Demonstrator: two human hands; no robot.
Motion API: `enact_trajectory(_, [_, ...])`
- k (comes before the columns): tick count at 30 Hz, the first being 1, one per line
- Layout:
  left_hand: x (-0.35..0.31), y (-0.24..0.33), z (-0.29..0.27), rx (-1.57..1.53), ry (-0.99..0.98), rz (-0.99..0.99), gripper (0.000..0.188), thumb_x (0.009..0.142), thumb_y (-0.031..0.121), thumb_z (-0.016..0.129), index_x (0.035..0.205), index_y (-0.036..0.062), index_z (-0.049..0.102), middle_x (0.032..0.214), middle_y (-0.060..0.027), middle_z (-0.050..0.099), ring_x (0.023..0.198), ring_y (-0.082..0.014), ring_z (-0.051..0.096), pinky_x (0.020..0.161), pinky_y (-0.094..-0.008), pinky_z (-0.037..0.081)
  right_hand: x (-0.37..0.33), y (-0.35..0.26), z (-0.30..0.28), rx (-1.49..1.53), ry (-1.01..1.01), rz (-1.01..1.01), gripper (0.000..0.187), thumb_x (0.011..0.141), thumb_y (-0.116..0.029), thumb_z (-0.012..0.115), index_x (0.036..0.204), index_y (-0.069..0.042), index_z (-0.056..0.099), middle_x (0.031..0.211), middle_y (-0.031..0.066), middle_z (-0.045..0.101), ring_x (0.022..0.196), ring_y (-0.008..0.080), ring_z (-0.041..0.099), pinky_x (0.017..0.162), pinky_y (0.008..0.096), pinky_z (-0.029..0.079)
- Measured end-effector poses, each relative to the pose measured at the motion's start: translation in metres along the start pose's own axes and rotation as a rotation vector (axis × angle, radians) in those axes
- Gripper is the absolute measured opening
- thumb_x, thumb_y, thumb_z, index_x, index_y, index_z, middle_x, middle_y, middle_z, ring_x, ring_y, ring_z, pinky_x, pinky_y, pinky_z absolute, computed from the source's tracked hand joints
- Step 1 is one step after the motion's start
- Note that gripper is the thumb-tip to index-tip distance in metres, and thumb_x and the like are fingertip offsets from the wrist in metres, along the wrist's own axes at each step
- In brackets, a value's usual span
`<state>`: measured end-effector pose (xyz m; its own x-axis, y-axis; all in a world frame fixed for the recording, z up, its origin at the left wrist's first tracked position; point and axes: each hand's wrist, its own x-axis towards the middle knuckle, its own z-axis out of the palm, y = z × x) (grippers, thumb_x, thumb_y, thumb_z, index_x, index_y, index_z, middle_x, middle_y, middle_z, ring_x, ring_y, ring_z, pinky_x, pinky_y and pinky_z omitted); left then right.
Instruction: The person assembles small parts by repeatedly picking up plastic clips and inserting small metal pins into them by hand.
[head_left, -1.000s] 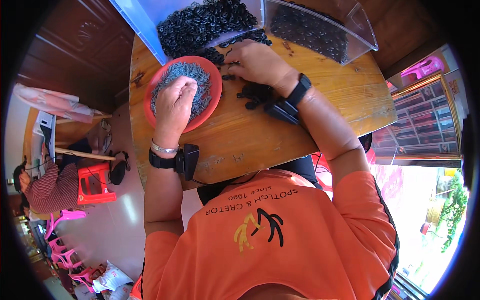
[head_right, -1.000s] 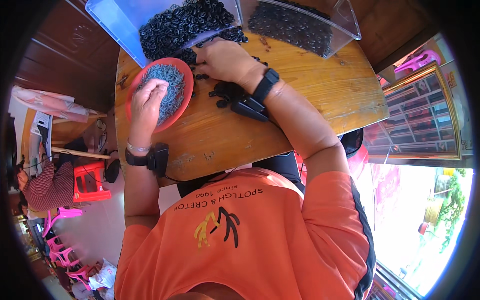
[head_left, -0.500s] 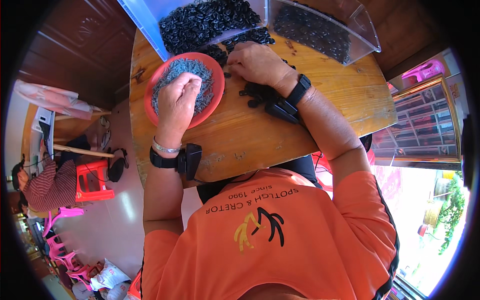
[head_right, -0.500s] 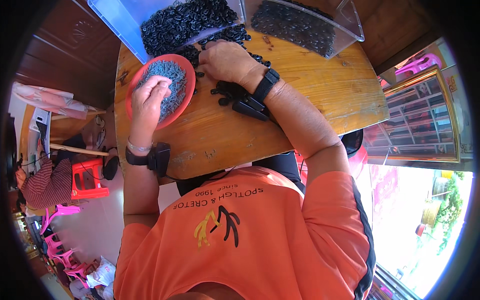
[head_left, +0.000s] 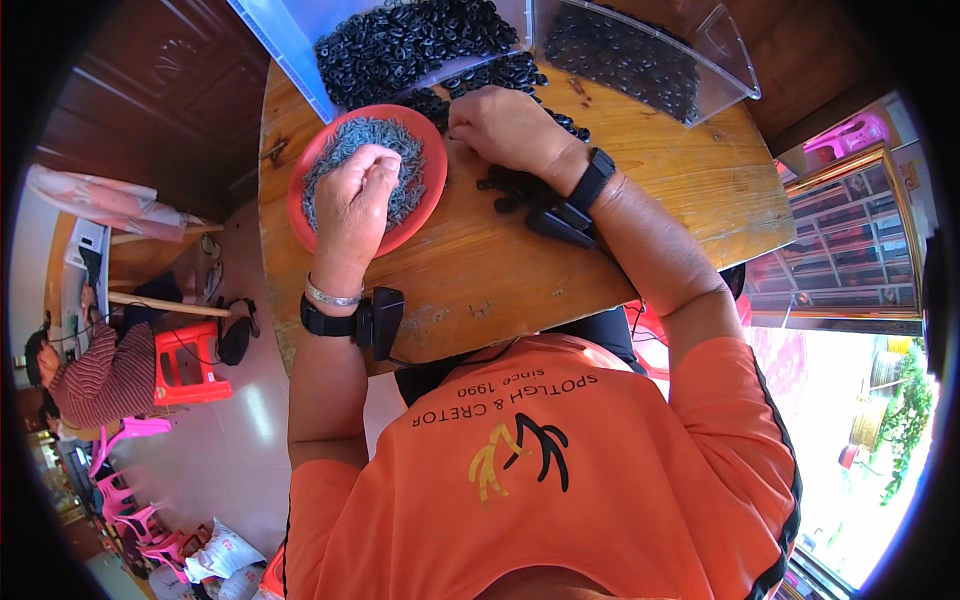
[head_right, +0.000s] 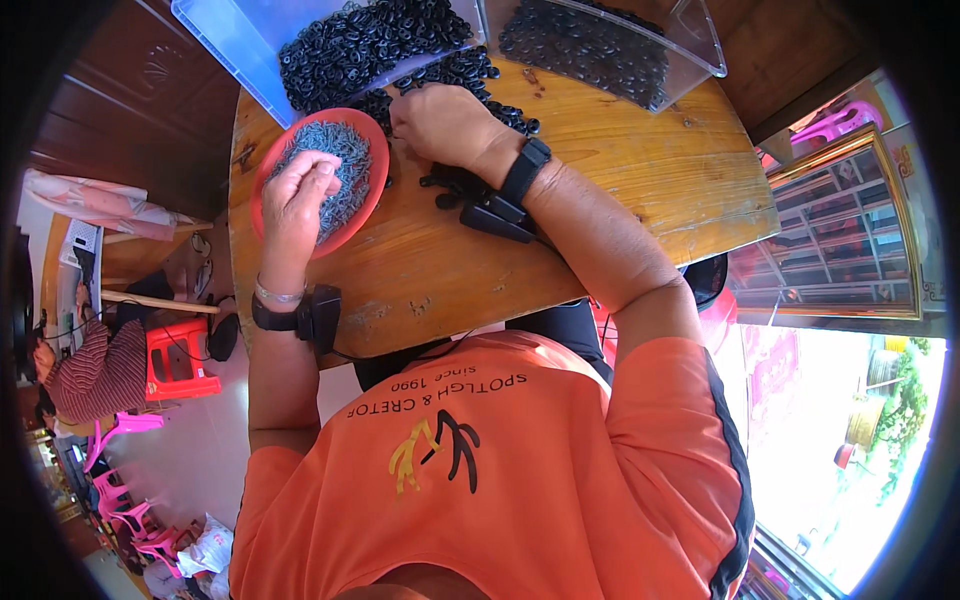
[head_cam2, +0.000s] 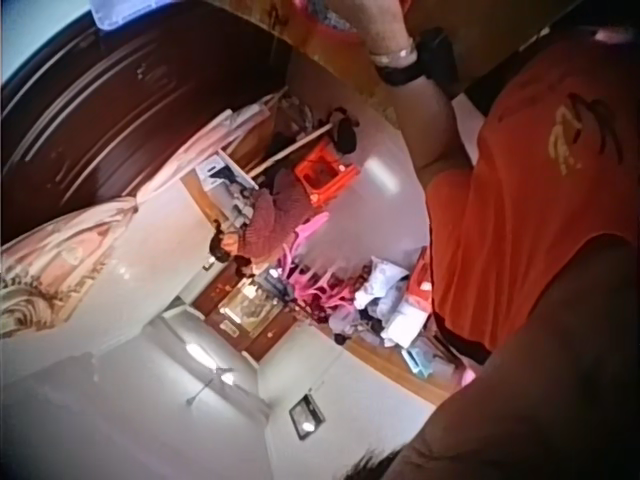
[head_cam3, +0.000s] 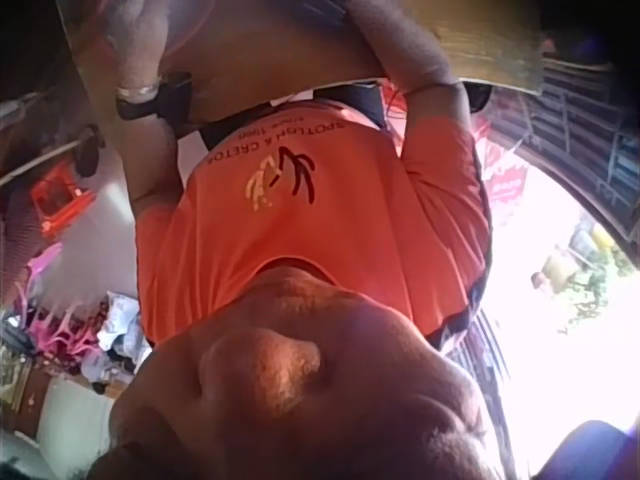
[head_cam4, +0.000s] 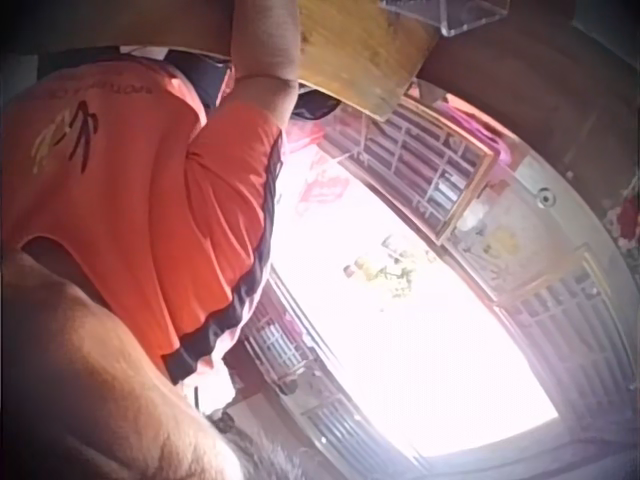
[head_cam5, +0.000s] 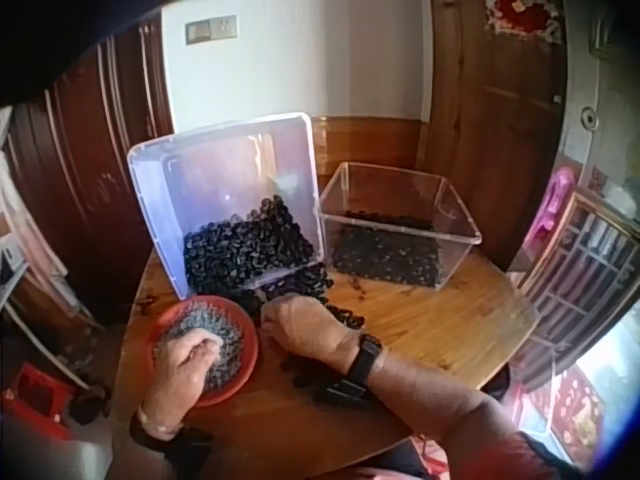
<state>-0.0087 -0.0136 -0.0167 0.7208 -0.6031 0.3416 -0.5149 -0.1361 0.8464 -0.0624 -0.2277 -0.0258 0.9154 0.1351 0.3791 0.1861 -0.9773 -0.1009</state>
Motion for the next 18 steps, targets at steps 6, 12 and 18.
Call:
enact_trajectory(6, [-0.001, 0.008, 0.004, -0.146, -0.09, -0.082, 0.022, 0.092, 0.018, 0.049, 0.09, -0.0003, 0.061, 0.065, -0.0014, 0.056, 0.061, -0.0067, 0.051, 0.057, -0.0222, 0.041, 0.005, -0.015, -0.017, 1.114, -0.136, 0.199, 0.015, 0.089, -0.018, 0.062, 0.093, -0.003, 0.065, 0.086, -0.0003, 0.064, 0.081, 0.0085, 0.057, 0.073, 0.0248, 0.045])
enact_trajectory(12, [-0.003, 0.017, 0.01, -0.503, -0.129, -0.328, 0.028, 0.092, 0.025, 0.048, 0.087, 0.0002, 0.06, 0.063, -0.001, 0.055, 0.061, -0.007, 0.051, 0.058, -0.021, 0.041, 0.003, -0.028, -0.008, 1.335, -0.06, 0.134, 0.016, 0.088, -0.016, 0.063, 0.092, 0.0, 0.065, 0.081, 0.0026, 0.065, 0.078, 0.0085, 0.059, 0.077, 0.0249, 0.049])
enact_trajectory(18, [-0.004, 0.002, 0.009, -0.288, -0.128, -0.143, 0.026, 0.091, 0.024, 0.05, 0.081, 0.0008, 0.057, 0.061, 0.0002, 0.053, 0.057, -0.006, 0.046, 0.053, -0.0218, 0.038, 0.003, -0.033, -0.009, 1.314, -0.128, 0.171, 0.014, 0.09, -0.014, 0.061, 0.095, -0.001, 0.064, 0.087, 0.0004, 0.064, 0.084, 0.0069, 0.057, 0.08, 0.0228, 0.046])
